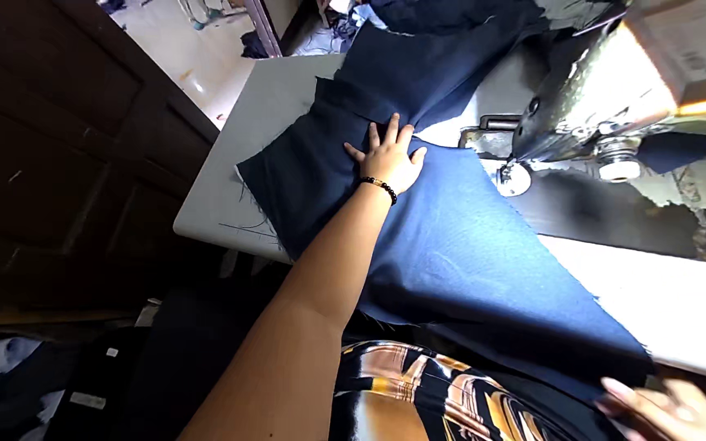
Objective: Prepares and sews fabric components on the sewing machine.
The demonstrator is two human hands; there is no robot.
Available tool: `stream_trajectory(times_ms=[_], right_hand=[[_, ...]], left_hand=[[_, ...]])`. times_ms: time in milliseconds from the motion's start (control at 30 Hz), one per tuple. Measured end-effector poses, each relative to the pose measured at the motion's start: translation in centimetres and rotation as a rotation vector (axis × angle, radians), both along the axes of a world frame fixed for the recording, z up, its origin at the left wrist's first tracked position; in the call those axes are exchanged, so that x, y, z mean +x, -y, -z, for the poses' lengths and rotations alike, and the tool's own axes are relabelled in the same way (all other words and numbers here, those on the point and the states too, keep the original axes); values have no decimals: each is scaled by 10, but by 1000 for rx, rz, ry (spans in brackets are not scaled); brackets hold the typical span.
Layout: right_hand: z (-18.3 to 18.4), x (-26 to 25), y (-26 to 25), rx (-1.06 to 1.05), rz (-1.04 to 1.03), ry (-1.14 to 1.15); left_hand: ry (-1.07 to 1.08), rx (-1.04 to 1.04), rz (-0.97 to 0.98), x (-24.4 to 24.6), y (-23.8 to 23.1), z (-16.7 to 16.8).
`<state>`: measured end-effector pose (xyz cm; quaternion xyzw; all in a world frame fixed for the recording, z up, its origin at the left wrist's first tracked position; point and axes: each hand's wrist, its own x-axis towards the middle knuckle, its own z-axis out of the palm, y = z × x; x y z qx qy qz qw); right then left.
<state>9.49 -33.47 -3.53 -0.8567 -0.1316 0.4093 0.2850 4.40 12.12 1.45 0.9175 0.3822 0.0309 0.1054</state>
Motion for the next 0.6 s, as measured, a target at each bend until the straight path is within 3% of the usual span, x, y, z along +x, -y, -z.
stream_trajectory(times_ms=[100, 167, 300, 367, 467, 533, 600], right_hand=[[40, -13, -30, 167, 86, 43], [39, -16, -41, 171, 50, 15], [-47, 2, -33, 106, -464, -106], [-75, 28, -43, 72, -507, -120], [-91, 86, -107, -152, -492, -119], [-91, 136, -152, -214, -594, 218], [-68, 193, -176, -1, -486, 723]], left_hand=[[-40, -38, -14, -3, 3, -2], [-79, -49, -19, -13, 3, -7], [-326, -76, 92, -44, 16, -41], [-408, -6, 254, -52, 18, -61], [-281, 33, 431, -50, -4, -58], [-242, 0, 504, -48, -17, -42], [-131, 31, 563, -53, -15, -35]])
